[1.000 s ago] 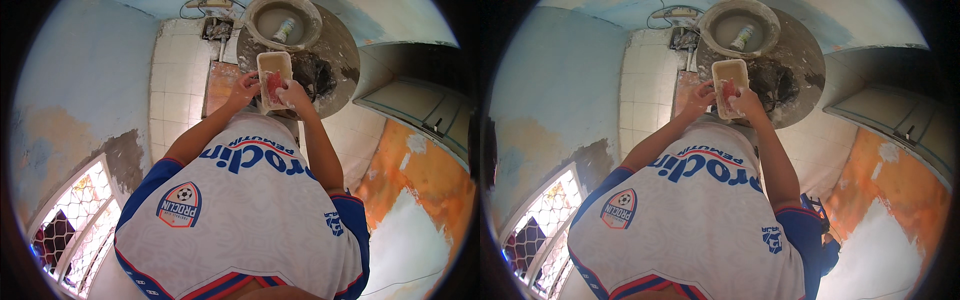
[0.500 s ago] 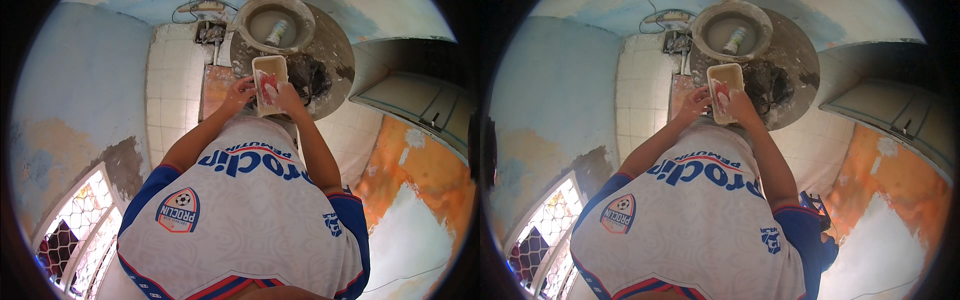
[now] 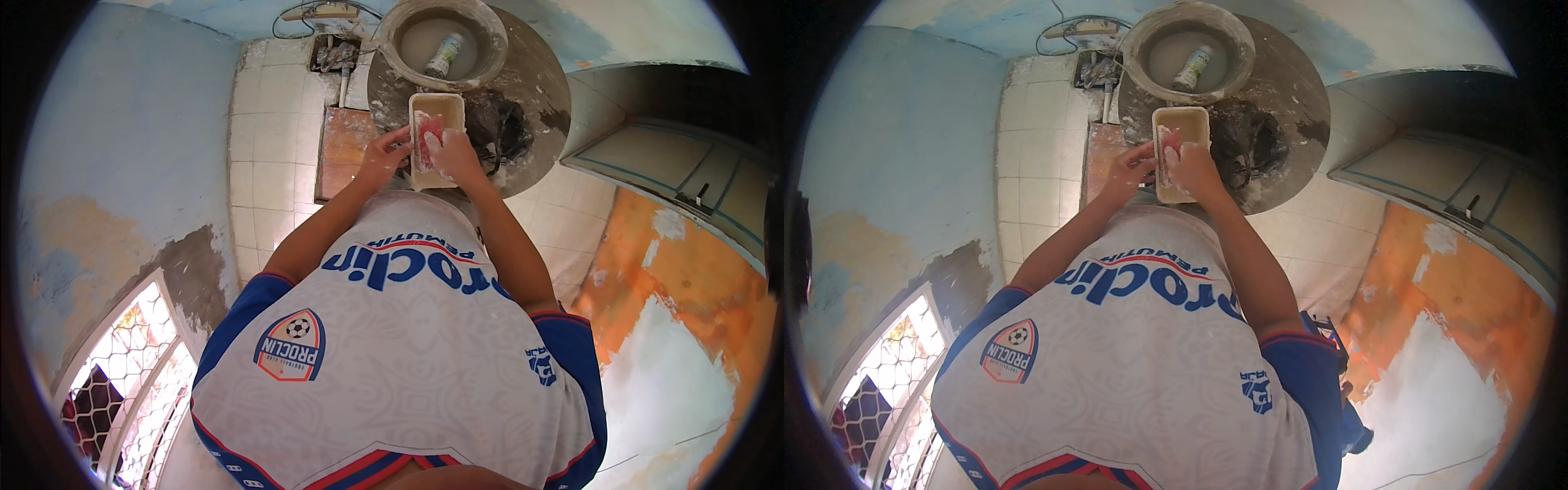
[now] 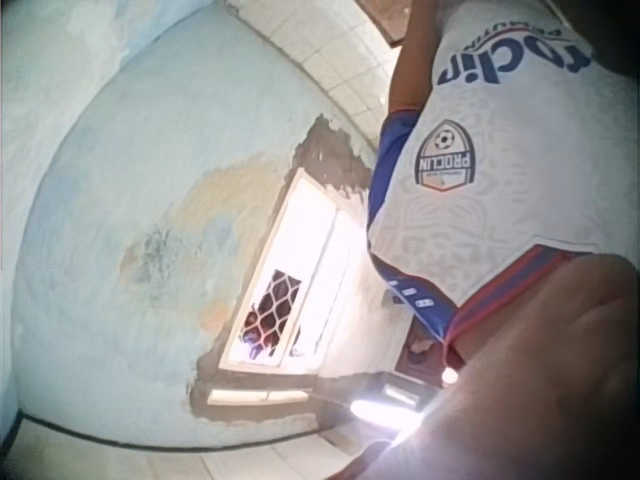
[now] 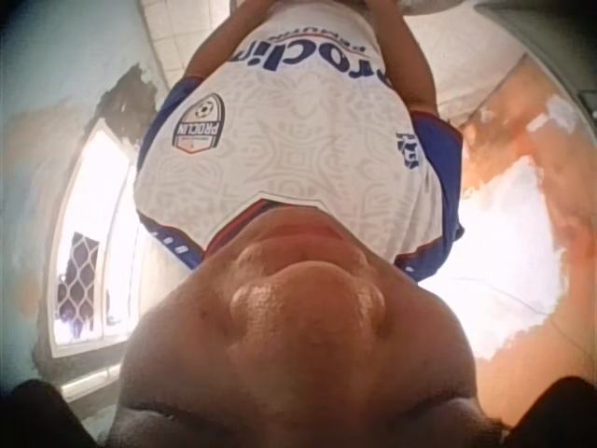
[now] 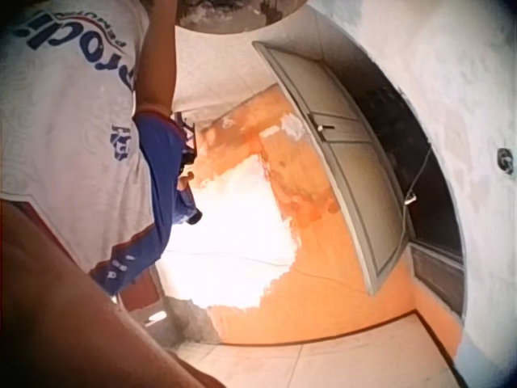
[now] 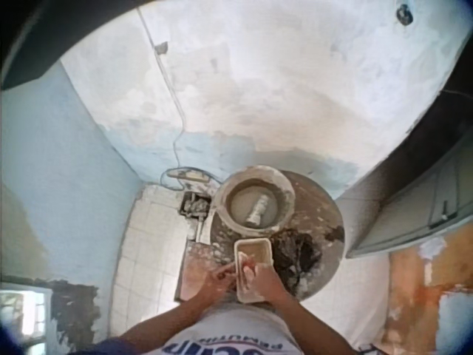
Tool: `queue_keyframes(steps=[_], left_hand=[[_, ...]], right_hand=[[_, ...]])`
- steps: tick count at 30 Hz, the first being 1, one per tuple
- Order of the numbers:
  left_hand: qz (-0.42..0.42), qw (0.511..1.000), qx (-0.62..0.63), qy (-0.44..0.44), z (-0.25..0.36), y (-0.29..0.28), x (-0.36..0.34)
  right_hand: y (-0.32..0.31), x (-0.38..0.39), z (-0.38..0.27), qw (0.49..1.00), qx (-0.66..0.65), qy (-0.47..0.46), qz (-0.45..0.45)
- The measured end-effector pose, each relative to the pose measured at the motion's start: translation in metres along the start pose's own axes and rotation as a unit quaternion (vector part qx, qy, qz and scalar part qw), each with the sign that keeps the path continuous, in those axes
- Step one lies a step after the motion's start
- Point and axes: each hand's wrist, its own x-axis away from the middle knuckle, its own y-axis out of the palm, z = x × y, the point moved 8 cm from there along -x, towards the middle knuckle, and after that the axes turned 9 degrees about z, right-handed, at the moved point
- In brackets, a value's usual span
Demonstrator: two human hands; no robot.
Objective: The person applies plaster to a wall using a putty knife and a plastic container.
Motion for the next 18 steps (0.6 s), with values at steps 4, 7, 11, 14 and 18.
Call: queue_keyframes(steps=[4, 7, 11, 14, 18], left_hand=[[0.001, 1.0, -0.001, 0.012, 0.004, 0.004, -0.001], [0.03, 0.999, -0.009, 0.015, -0.002, 0.001, 0.001], [0.015, 0.999, -0.001, 0.038, 0.0, 0.002, 0.0], [0.041, 0.999, 0.026, 0.014, 0.002, -0.003, -0.006], [0.037, 0.999, 0.022, -0.002, 0.009, 0.001, 0.001]], right_hand=[[0.027, -0.01, 0.028, 0.998, 0.049, -0.026, 0.021], [0.003, -0.004, 0.019, 0.999, 0.041, -0.016, 0.032], [0.014, -0.01, 0.026, 1.0, -0.02, -0.007, 0.023], [0.012, -0.021, 0.021, 0.998, 0.034, -0.042, 0.039], [-0.005, -0.017, 0.023, 0.998, 0.023, -0.007, 0.053]])
